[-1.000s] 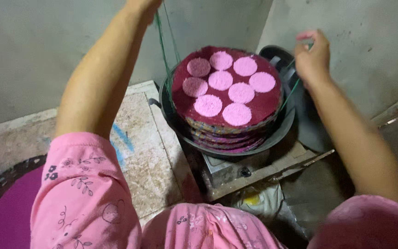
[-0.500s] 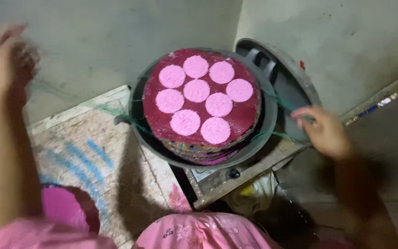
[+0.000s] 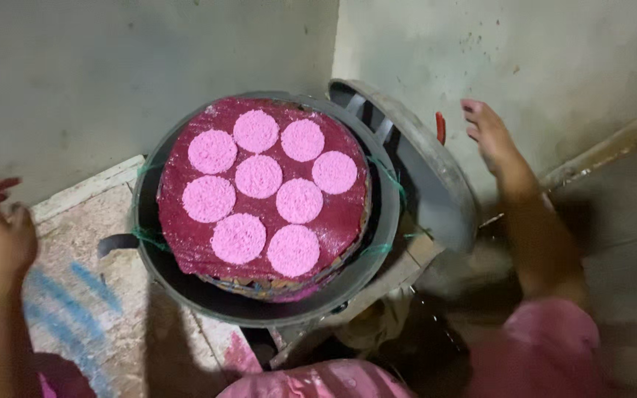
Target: The person presses pink paste from a basin into a handheld mold and ejects formed discs onto round trays, arranging them in rows. They cover filled trays with woven bamboo lids, tie the stacks with green string, and carry a stack to a steamer pot. They then refill the mold with paste using a small scraper and continue molding discs.
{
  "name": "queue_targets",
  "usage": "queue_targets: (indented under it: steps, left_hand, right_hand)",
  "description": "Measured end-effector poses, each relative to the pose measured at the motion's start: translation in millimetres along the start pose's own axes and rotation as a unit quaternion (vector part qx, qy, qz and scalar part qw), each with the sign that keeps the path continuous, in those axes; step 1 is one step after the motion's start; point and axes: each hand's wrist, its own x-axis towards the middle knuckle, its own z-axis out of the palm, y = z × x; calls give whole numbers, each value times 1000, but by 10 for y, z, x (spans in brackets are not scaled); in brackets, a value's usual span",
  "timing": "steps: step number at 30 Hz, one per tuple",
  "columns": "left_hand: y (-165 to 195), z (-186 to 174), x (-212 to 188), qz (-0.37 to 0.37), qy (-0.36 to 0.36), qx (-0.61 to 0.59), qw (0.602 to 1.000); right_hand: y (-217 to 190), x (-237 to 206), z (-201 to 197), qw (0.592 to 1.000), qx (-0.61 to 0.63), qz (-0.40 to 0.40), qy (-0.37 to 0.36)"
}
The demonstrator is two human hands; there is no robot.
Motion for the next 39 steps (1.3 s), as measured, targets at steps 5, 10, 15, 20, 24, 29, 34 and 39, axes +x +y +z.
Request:
queue_targets:
  steps: [5,10,15,20,24,29,34,39]
  left_hand:
    - [983,-165,-151,206,31,223,952]
    - [1128,-305,-185,185,6,235,954]
    - [1094,-334,-99,185,12,276,943]
    - [1276,-381,-67,171,10,173,970]
    - [1431,-434,-105,153,-13,113,982]
    - [1852,-248,-400,250,-3,-32,968]
    - [2566,254,-1036,366,-72,-138,917]
    - [2539,517,-1237,318,-43,-128,938]
  right_hand:
    - [296,571,323,980,116,161,-32]
    - [664,526,390,967,231,53,-96]
    - [727,657,224,986,152,28,-70]
    - [801,568,-30,916,359,45,-173]
    - [635,470,-393,920,370,-21,-128]
    - [-88,577,-372,968,227,-83,-63]
    - [-1060,574,352,985,27,-170,-30]
    - [-1901,534,1118,959,-133,-246,-40]
